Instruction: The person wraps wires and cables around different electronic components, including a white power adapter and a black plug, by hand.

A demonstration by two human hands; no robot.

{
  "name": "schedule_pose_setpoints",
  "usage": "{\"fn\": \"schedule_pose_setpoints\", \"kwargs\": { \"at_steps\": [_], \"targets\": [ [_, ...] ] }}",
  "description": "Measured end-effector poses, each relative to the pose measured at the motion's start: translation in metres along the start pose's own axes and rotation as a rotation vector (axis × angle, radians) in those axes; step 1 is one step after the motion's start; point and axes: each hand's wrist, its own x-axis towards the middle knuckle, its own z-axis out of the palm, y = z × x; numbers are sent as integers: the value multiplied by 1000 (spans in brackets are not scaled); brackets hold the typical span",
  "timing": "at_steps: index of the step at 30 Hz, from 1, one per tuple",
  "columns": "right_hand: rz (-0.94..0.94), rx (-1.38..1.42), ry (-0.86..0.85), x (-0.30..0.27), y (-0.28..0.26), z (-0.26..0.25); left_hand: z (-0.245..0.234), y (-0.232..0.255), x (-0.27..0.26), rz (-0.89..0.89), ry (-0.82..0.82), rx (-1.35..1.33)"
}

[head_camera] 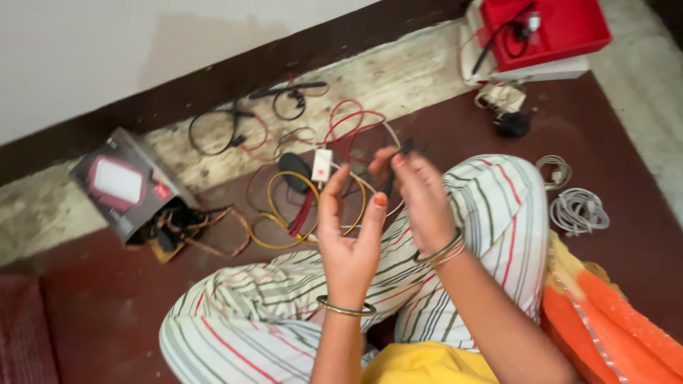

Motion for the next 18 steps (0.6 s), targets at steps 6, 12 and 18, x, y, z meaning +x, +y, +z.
{"fn": "schedule_pose_setpoints", "kwargs": {
  "at_steps": [6, 12, 18],
  "targets": [
    [-53, 572, 339, 42, -51, -87, 66, 5, -3, -29, -247, -4],
    [-189, 1003, 625, 57, -56, -195, 115, 10, -12, 98, -522, 42],
    [29, 1133, 803, 65, -19, -288, 108, 15, -20, 67, -569, 35]
  ]
}}
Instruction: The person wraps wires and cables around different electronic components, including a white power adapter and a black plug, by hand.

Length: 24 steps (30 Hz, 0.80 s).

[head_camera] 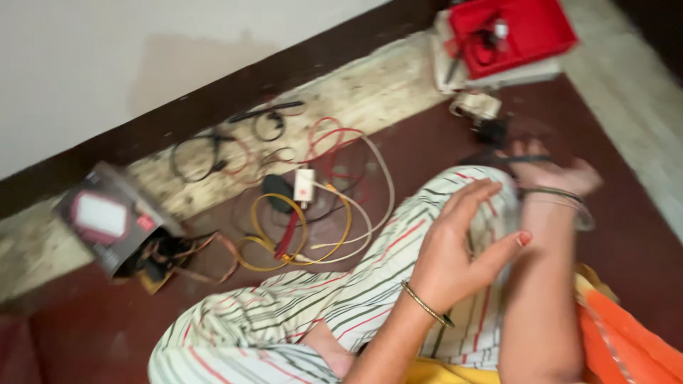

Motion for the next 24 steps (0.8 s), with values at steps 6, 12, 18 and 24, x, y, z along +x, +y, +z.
{"fn": "schedule_pose_setpoints", "kwargs": {
  "at_steps": [6, 12, 18, 24],
  "targets": [
    [-208, 144, 265, 31, -16, -17, -48, -12, -16, -158, 201, 19],
    [-463, -355, 9, 0, 32, 11, -93, -46, -31, -383, 375, 28],
    [-467, -727, -611, -84, 119, 48, -143, -88, -65, -308, 430, 555],
    [88, -1312, -783, -131, 247, 29, -173, -116, -86, -448, 606, 932]
  ]
}}
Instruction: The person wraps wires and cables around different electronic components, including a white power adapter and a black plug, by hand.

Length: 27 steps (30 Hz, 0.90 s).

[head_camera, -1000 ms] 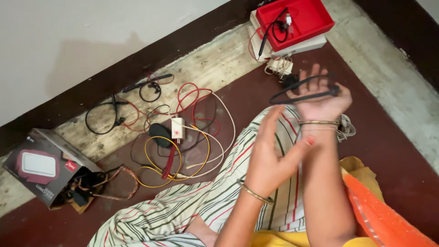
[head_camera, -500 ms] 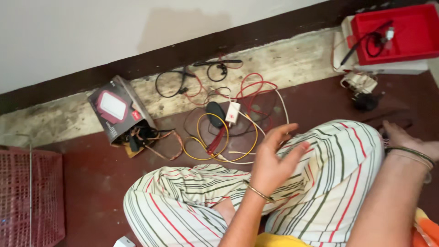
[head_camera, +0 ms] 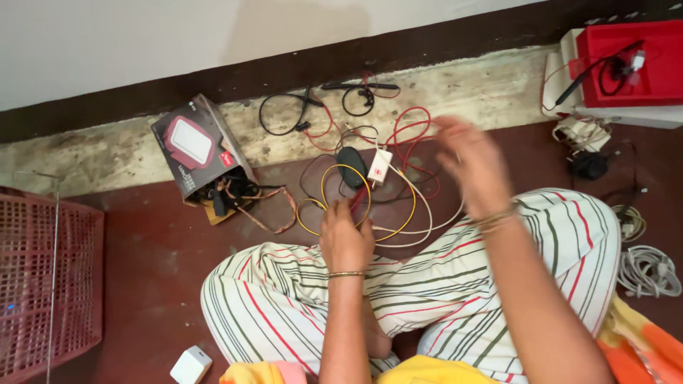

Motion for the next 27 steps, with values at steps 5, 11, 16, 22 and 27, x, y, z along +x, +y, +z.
{"fn": "schedule_pose_setpoints", "kwargs": {
  "at_steps": [5, 11, 16, 22, 27],
  "targets": [
    [300, -257, -57, 5, 96, 34, 7, -19, -1, -213, -136, 110],
    [369, -248, -184, 4, 101, 31, 13, -24, -2, -107, 18, -29],
    [420, -277, -162, -3, 86, 39, -14, -6, 5, -37, 120, -251],
    [188, -298, -442, -3, 109, 39, -65, 23, 13, -132, 178, -443],
    [24, -389, -522, -6, 120, 40, -88, 30, 11, -7, 263, -397]
  ]
}}
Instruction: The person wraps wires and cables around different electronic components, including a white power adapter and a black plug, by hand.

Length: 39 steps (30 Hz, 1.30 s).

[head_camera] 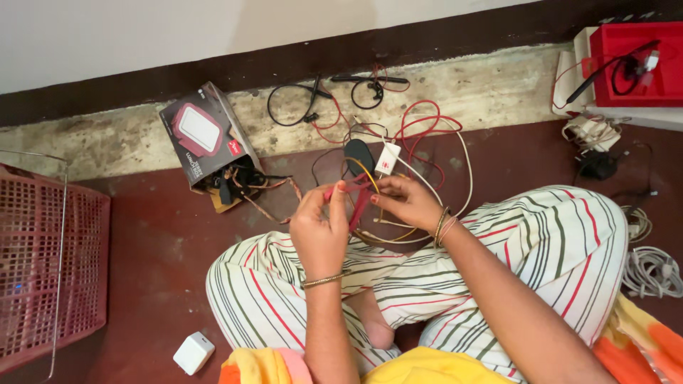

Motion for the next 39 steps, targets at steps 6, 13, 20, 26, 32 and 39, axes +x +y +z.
{"fn": "schedule_pose_setpoints", "kwargs": {
  "at_steps": [6, 13, 20, 26, 32, 39],
  "targets": [
    [-142, 131, 277, -2, -7, -11, -6, -22, 0, -63, -36, 78],
    [-152, -15, 419, -3, -8, -14, 7, -46, -11, -297, 25, -367],
    [-600, -604, 521, -18, -61, -8, 4, -36, -12, -168, 66, -314],
    [-659, -625, 395, -26, -82, 5, 8, -25, -17, -124, 44, -324],
    [-623, -592, 443, -21, -72, 0, 18, -25, -20, -154, 32, -403],
    [-733, -633, 204, -35, -89, 8, 43, -38, -27, -273, 86, -541]
  ]
}}
